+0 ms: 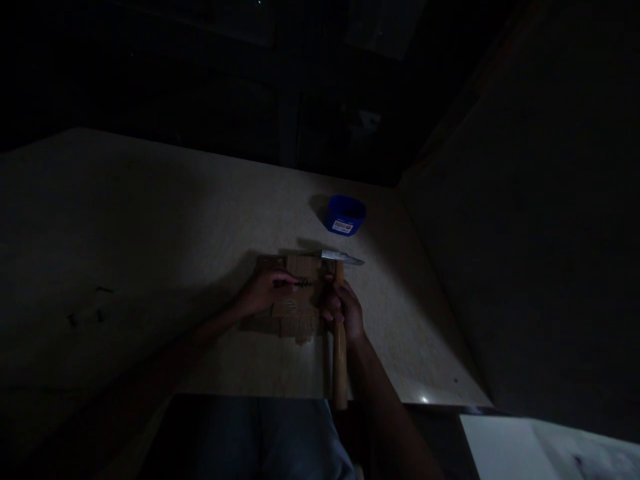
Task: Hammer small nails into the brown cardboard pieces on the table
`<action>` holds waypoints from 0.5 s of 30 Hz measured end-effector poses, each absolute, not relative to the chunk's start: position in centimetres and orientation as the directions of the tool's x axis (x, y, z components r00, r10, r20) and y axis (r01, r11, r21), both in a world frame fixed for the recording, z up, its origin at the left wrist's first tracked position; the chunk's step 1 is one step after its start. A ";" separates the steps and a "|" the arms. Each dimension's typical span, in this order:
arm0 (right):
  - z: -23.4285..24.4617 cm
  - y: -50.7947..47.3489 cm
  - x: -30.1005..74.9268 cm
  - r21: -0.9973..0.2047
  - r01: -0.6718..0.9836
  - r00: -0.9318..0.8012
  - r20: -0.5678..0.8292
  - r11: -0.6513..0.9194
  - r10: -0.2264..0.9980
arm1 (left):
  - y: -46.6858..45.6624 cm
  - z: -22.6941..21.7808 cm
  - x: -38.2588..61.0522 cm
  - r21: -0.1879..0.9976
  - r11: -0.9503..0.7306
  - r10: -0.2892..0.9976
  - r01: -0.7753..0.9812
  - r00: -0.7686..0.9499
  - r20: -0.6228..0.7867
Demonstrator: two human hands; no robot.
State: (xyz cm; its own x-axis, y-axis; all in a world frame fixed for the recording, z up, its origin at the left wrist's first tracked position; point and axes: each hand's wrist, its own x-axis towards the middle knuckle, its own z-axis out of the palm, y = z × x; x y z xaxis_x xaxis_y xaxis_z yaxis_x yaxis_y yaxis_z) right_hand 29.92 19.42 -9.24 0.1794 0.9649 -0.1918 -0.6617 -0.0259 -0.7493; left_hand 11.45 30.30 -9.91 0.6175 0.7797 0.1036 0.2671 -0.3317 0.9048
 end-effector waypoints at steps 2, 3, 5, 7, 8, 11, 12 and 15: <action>-9.3 19.5 29.9 -0.738 -0.674 0.170 -0.185 -0.022 0.968 | 30.3 -10.1 11.4 0.904 -0.343 0.777 0.255 0.618 0.120; -9.3 19.5 30.0 -0.730 -0.684 0.171 -0.184 -0.018 0.968 | 30.2 -10.2 11.4 0.910 -0.335 0.776 0.245 0.619 0.119; -9.4 19.5 30.0 -0.709 -0.705 0.170 -0.191 -0.016 0.967 | 30.1 -10.4 11.3 0.929 -0.294 0.775 0.224 0.624 0.095; -9.5 19.5 30.2 -0.682 -0.731 0.157 -0.190 -0.015 0.969 | 30.0 -10.5 11.1 0.947 -0.255 0.766 0.198 0.639 0.072; -9.5 19.5 30.2 -0.664 -0.747 0.142 -0.183 -0.016 0.973 | 30.0 -10.4 11.0 0.951 -0.249 0.761 0.183 0.644 0.075; -9.6 19.5 30.5 -0.610 -0.792 0.079 -0.152 -0.031 0.985 | 30.1 -9.8 10.1 0.939 -0.316 0.762 0.137 0.627 0.165; -9.7 19.6 30.5 -0.597 -0.801 0.061 -0.143 -0.037 0.988 | 30.1 -9.4 9.7 0.925 -0.359 0.766 0.128 0.606 0.214; -9.8 19.6 30.7 -0.558 -0.829 0.029 -0.123 -0.045 0.992 | 30.3 -8.1 8.4 0.877 -0.461 0.793 0.139 0.507 0.337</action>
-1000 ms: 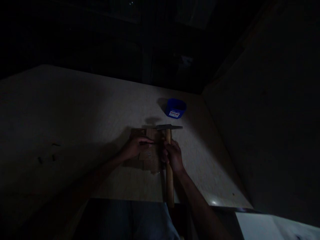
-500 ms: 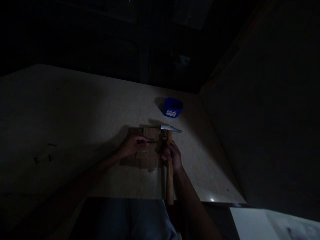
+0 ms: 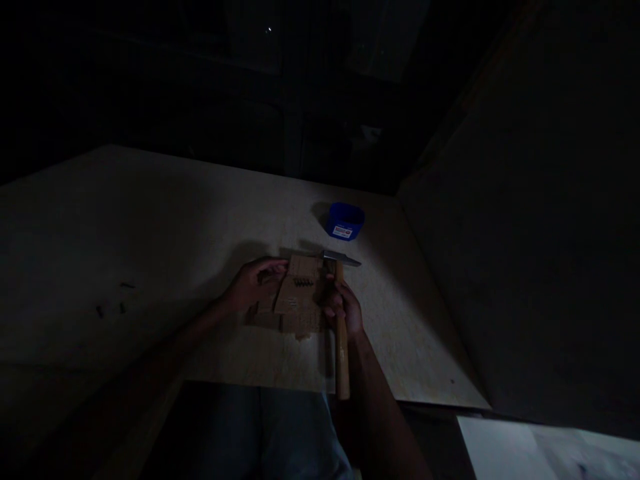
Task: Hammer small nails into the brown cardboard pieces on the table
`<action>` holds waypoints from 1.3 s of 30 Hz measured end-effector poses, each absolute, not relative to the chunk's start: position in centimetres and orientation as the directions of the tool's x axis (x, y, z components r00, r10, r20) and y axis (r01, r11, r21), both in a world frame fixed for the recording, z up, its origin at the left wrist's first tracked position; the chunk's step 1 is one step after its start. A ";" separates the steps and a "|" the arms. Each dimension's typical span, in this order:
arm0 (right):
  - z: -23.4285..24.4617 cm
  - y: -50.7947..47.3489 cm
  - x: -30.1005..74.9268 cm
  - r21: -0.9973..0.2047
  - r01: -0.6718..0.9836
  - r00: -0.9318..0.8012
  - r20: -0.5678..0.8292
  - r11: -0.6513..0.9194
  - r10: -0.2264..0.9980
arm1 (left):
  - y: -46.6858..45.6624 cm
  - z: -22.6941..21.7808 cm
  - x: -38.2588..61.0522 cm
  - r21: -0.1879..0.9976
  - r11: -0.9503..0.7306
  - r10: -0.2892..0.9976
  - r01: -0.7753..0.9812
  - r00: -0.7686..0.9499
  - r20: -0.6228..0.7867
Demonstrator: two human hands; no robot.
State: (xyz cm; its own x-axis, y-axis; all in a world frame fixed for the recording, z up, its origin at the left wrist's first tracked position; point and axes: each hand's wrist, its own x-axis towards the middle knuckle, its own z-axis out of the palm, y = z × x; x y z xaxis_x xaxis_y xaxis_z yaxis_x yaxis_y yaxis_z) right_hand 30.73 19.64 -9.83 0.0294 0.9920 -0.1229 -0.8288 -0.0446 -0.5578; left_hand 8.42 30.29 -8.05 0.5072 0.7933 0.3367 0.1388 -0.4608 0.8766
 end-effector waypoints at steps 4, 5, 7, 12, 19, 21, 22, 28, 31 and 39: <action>-9.8 19.5 30.9 -0.495 -0.869 0.023 -0.078 -0.019 0.997 | 30.4 -6.9 6.2 0.870 -0.451 0.883 0.200 0.242 0.402; -9.7 19.5 31.0 -0.471 -0.882 0.024 -0.068 -0.011 0.997 | 30.3 -6.9 5.5 0.878 -0.424 0.904 0.222 0.160 0.396; -9.6 19.3 31.3 -0.406 -0.914 0.009 -0.056 -0.015 0.998 | 30.0 -7.0 3.6 0.892 -0.356 0.930 0.278 0.012 0.367; -9.7 18.8 32.1 -0.288 -0.957 -0.023 -0.020 -0.028 1.000 | 27.7 -8.7 -4.0 0.819 -0.245 0.909 0.519 -0.170 0.380; -10.6 18.6 33.0 -0.232 -0.973 0.011 -0.010 0.008 1.000 | 23.8 -11.4 -17.1 0.384 -0.172 0.910 0.907 -0.003 0.414; -10.5 18.6 33.0 -0.249 -0.969 0.009 -0.024 0.002 1.000 | 23.3 -11.7 -19.3 0.350 -0.196 0.926 0.916 0.055 0.374; -10.4 18.6 33.0 -0.257 -0.966 0.004 -0.032 -0.005 0.999 | 23.2 -11.7 -20.0 0.347 -0.214 0.930 0.913 0.081 0.358; -9.8 18.4 32.7 -0.294 -0.955 -0.008 -0.060 -0.025 0.998 | 25.0 -11.8 -20.0 0.366 -0.307 0.933 0.878 0.201 0.298; -9.9 18.3 32.7 -0.292 -0.956 0.012 -0.058 -0.005 0.998 | 26.4 -11.8 -19.8 0.279 -0.337 0.928 0.899 0.269 0.257; -10.3 18.4 32.9 -0.301 -0.954 -0.002 -0.030 -0.011 1.000 | 27.4 -10.4 -19.8 0.130 -0.379 0.913 0.916 0.347 0.215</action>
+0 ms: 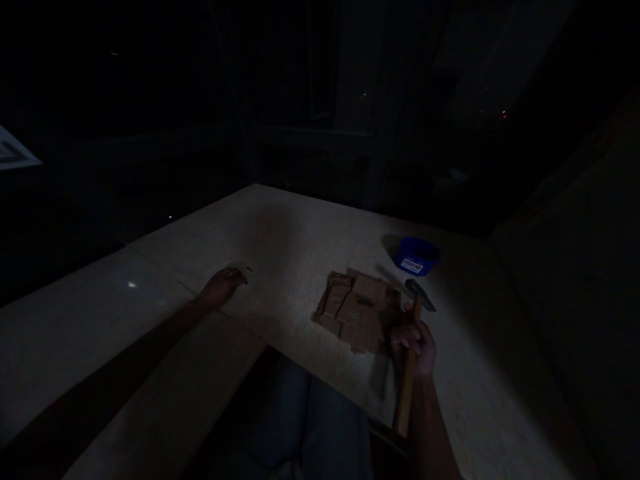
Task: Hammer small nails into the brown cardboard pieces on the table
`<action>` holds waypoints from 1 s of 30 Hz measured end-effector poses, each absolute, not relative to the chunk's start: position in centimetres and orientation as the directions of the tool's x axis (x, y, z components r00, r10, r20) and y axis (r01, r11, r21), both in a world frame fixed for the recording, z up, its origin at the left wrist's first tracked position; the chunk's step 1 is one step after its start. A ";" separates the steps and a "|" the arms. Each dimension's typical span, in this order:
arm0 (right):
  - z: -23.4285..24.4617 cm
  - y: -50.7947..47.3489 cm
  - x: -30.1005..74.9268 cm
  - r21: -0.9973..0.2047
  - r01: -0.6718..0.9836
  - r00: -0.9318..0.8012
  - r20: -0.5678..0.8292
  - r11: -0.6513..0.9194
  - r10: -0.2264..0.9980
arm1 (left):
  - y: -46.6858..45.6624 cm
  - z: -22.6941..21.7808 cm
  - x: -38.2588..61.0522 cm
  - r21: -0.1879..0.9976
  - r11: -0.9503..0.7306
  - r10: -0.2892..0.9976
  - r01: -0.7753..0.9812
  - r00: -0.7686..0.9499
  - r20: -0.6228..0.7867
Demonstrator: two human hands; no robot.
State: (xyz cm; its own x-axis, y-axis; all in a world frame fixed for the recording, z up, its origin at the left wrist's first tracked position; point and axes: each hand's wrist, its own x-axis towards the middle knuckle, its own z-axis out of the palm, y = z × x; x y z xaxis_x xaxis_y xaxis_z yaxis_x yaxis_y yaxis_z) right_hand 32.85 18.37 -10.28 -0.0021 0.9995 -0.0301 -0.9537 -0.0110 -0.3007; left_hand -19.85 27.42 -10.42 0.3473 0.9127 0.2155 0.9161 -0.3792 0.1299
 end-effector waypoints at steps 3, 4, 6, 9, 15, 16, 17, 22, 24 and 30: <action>-10.2 18.5 32.7 -0.310 -0.950 -0.019 -0.014 -0.023 1.000 | 27.2 -9.8 -17.9 0.217 -0.350 0.923 0.911 0.297 0.245; -10.2 18.5 32.7 -0.314 -0.949 -0.020 -0.010 -0.023 1.000 | 27.1 -9.6 -16.9 0.274 -0.330 0.928 0.903 0.258 0.268; -10.1 18.6 32.6 -0.317 -0.948 -0.016 -0.010 -0.019 1.000 | 26.9 -9.0 -14.0 0.429 -0.286 0.934 0.857 0.149 0.325; -9.9 18.6 32.4 -0.322 -0.947 -0.011 -0.015 -0.015 1.000 | 26.6 -7.8 -8.2 0.679 -0.307 0.934 0.667 0.073 0.351; -10.0 18.8 32.2 -0.357 -0.934 -0.025 0.026 -0.014 0.999 | 26.9 -6.3 3.9 0.889 -0.348 0.925 0.299 0.266 0.272; -10.1 18.9 32.2 -0.357 -0.934 -0.024 0.035 -0.010 0.999 | 27.1 -6.5 5.4 0.901 -0.332 0.923 0.277 0.292 0.250; -10.2 18.9 32.2 -0.357 -0.934 -0.023 0.038 -0.008 0.999 | 27.4 -6.9 6.7 0.911 -0.319 0.921 0.261 0.311 0.233; -10.1 18.9 32.0 -0.342 -0.939 -0.033 -0.015 -0.036 0.999 | 28.5 -9.4 9.7 0.919 -0.332 0.898 0.214 0.370 0.238; -9.9 19.0 31.8 -0.346 -0.937 -0.037 -0.030 -0.046 0.999 | 28.7 -10.0 9.9 0.909 -0.351 0.888 0.224 0.387 0.248; -10.0 19.3 31.5 -0.386 -0.921 -0.030 -0.068 -0.054 0.997 | 29.0 -10.5 9.9 0.907 -0.322 0.887 0.273 0.421 0.188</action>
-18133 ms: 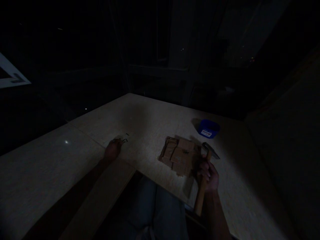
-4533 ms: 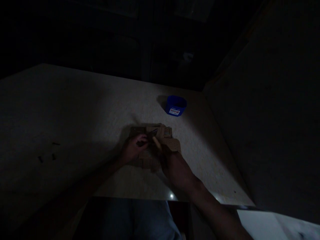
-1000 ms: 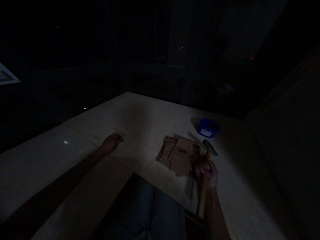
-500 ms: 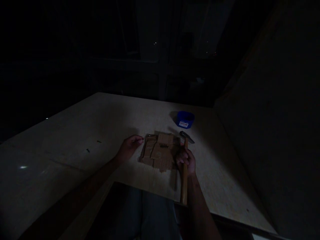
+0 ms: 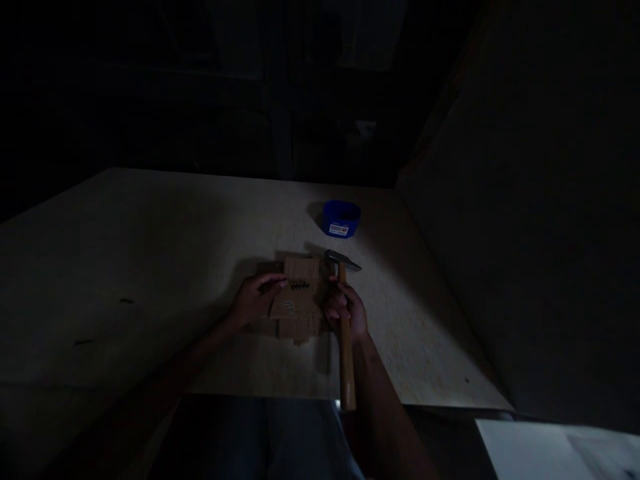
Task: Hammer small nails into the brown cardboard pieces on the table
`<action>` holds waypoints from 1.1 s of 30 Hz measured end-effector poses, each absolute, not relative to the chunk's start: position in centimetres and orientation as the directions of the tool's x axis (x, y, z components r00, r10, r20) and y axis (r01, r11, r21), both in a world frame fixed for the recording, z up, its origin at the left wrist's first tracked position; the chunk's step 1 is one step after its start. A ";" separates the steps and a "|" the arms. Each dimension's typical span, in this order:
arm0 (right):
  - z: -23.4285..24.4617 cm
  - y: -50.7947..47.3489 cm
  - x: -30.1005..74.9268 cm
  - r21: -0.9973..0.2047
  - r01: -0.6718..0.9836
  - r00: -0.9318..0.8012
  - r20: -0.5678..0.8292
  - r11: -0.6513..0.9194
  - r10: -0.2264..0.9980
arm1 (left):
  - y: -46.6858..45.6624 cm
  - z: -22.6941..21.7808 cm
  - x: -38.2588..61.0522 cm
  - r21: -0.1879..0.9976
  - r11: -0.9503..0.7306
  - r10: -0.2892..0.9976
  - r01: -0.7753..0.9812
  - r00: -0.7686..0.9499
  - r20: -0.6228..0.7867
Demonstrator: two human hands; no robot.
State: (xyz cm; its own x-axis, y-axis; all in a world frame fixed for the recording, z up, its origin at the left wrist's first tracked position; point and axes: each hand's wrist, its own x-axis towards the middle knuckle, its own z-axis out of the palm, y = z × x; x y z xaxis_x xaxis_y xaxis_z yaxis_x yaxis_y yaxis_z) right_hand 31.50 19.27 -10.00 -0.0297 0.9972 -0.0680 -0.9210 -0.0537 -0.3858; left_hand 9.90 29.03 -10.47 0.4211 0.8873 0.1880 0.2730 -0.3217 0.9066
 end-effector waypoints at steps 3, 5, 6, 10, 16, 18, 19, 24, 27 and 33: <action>-10.0 19.3 31.4 -0.416 -0.908 -0.018 -0.085 -0.052 0.996 | 29.2 -10.7 10.0 0.909 -0.316 0.885 0.270 0.430 0.180; -9.9 19.2 31.3 -0.431 -0.901 -0.012 -0.098 -0.053 0.995 | 29.3 -10.9 10.0 0.910 -0.327 0.875 0.255 0.446 0.190; -9.8 19.2 31.3 -0.436 -0.898 -0.007 -0.105 -0.052 0.994 | 29.3 -10.9 10.0 0.907 -0.338 0.868 0.249 0.456 0.198; -9.6 19.2 31.3 -0.445 -0.894 0.005 -0.128 -0.053 0.992 | 29.2 -11.2 9.9 0.906 -0.348 0.861 0.240 0.465 0.207; -9.7 19.1 31.4 -0.448 -0.893 0.006 -0.130 -0.054 0.991 | 29.1 -11.5 9.8 0.915 -0.324 0.873 0.241 0.448 0.192; -9.7 19.1 31.4 -0.446 -0.893 0.006 -0.131 -0.053 0.991 | 29.1 -11.6 9.8 0.910 -0.339 0.865 0.237 0.459 0.203; -9.7 19.1 31.4 -0.446 -0.894 0.007 -0.131 -0.053 0.991 | 29.2 -11.7 9.8 0.909 -0.346 0.859 0.232 0.467 0.208; -9.8 19.2 31.5 -0.447 -0.891 -0.025 -0.118 -0.075 0.993 | 29.1 -11.9 9.8 0.905 -0.356 0.849 0.233 0.484 0.210; -9.8 19.3 31.5 -0.444 -0.893 -0.032 -0.111 -0.079 0.993 | 29.0 -11.9 9.8 0.899 -0.372 0.848 0.231 0.479 0.228; -9.6 19.2 31.3 -0.457 -0.888 0.004 -0.119 -0.051 0.993 | 28.9 -11.9 9.8 0.853 -0.481 0.797 0.204 0.508 0.328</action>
State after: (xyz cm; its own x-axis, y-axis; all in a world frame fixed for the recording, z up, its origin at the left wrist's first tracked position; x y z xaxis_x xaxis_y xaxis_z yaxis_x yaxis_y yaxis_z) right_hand 31.29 19.20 -9.60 0.0045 0.9928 -0.1194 -0.8881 -0.0509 -0.4568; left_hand 9.80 28.93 -11.92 0.5075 0.7968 0.3279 0.2043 -0.4810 0.8526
